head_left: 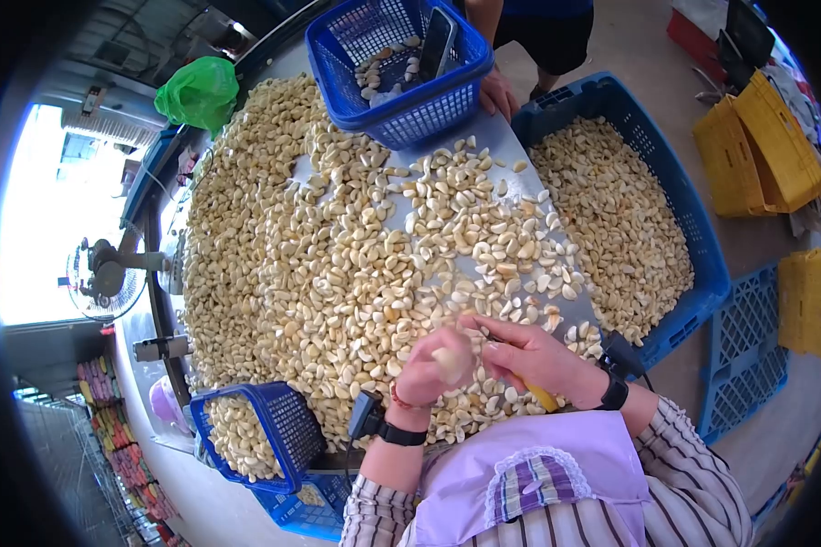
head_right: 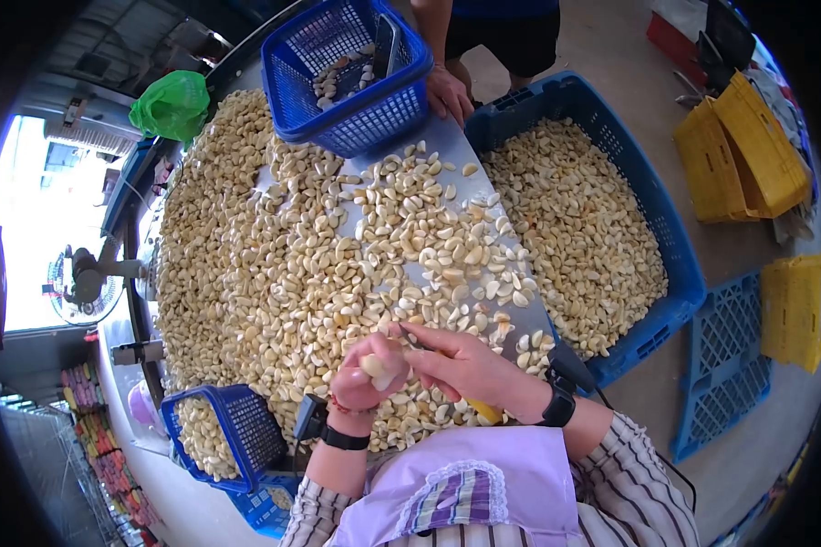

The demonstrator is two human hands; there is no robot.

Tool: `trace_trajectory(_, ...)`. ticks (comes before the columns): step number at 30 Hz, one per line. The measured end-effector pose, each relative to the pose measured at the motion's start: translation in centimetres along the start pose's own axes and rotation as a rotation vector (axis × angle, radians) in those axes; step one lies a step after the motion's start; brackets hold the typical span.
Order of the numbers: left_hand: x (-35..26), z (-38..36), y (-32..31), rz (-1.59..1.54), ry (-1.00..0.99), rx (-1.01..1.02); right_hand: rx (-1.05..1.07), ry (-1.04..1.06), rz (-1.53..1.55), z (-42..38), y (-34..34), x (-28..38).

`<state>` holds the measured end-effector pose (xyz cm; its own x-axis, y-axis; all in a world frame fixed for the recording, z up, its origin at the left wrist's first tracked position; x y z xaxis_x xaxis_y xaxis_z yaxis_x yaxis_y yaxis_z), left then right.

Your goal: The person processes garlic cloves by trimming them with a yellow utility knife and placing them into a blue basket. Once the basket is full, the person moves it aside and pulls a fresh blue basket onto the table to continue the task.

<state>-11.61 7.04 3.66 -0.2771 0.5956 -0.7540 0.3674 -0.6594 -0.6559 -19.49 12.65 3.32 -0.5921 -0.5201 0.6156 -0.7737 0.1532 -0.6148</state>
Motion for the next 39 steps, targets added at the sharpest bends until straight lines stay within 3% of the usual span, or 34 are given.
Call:
trace_trajectory(1,-1.1,0.2,0.0,-0.014,-0.128,-0.011,-0.01,0.0,0.086,-0.2,0.1,0.2)
trace_trajectory(2,-1.2,0.4,0.4,-0.015,-0.124,-0.004,-0.022,-0.001,0.174,-0.4,0.3,0.2)
trace_trajectory(4,-2.4,-0.4,5.1,-0.168,-0.193,-0.368,-0.011,0.046,0.221,-0.4,0.9,0.6)
trace_trajectory(5,-3.4,0.0,5.7,-0.17,-0.189,-0.367,-0.018,0.086,0.275,-0.3,1.4,1.0)
trace_trajectory(7,-5.9,0.2,9.9,0.831,0.168,-0.783,-0.05,0.135,0.333,-0.4,2.0,1.4)
trace_trajectory(8,-6.0,1.3,11.3,0.831,0.168,-0.782,-0.051,0.137,0.332,-0.3,2.0,1.4)
trace_trajectory(10,-7.9,4.7,9.2,1.933,-0.147,-0.53,-0.068,0.121,0.373,-0.3,2.1,1.2)
trace_trajectory(11,-7.8,5.0,9.4,1.933,-0.148,-0.53,-0.068,0.122,0.372,-0.3,2.1,1.2)
trace_trajectory(13,-5.3,6.2,11.2,2.119,0.324,-0.384,-0.061,0.095,0.359,-0.2,2.0,0.8)
trace_trajectory(16,-5.5,5.9,12.9,1.959,0.19,-0.464,-0.056,0.114,0.363,0.0,2.5,0.6)
trace_trajectory(17,-5.6,5.4,13.1,1.923,0.008,-0.473,-0.06,0.118,0.369,0.1,2.7,0.4)
trace_trajectory(18,-5.6,5.4,12.4,1.923,0.008,-0.458,-0.066,0.149,0.35,0.2,3.0,0.5)
trace_trajectory(20,-3.8,3.7,13.2,1.151,0.362,-0.659,-0.087,0.178,0.338,0.0,3.2,0.4)
trace_trajectory(21,-3.7,3.4,11.5,0.962,0.313,-0.687,-0.125,0.185,0.272,0.0,3.4,0.6)
trace_trajectory(26,-2.2,1.6,6.1,0.849,0.263,-0.688,-0.098,0.149,0.115,0.1,2.1,0.9)
trace_trajectory(30,-1.3,1.3,2.7,0.944,0.053,-0.593,-0.087,0.165,0.09,0.6,1.8,0.4)
trace_trajectory(36,0.4,0.5,2.9,0.61,0.022,-0.747,-0.064,0.161,0.173,0.9,1.5,-0.3)
trace_trajectory(39,-1.4,1.3,0.6,0.874,-0.091,-0.677,-0.123,0.172,0.183,1.2,2.0,-0.2)
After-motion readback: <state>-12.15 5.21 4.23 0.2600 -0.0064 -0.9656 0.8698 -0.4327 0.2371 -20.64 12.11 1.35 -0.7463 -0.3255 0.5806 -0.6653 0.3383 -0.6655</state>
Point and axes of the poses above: each hand's wrist, its own z-axis towards the middle knuckle, its own y-axis out of the back of the hand, x = y × z, the point moved 9 cm from there along z, towards the middle knuckle, and after that the axes turned 12 degrees about z, right-handed, at the moved point
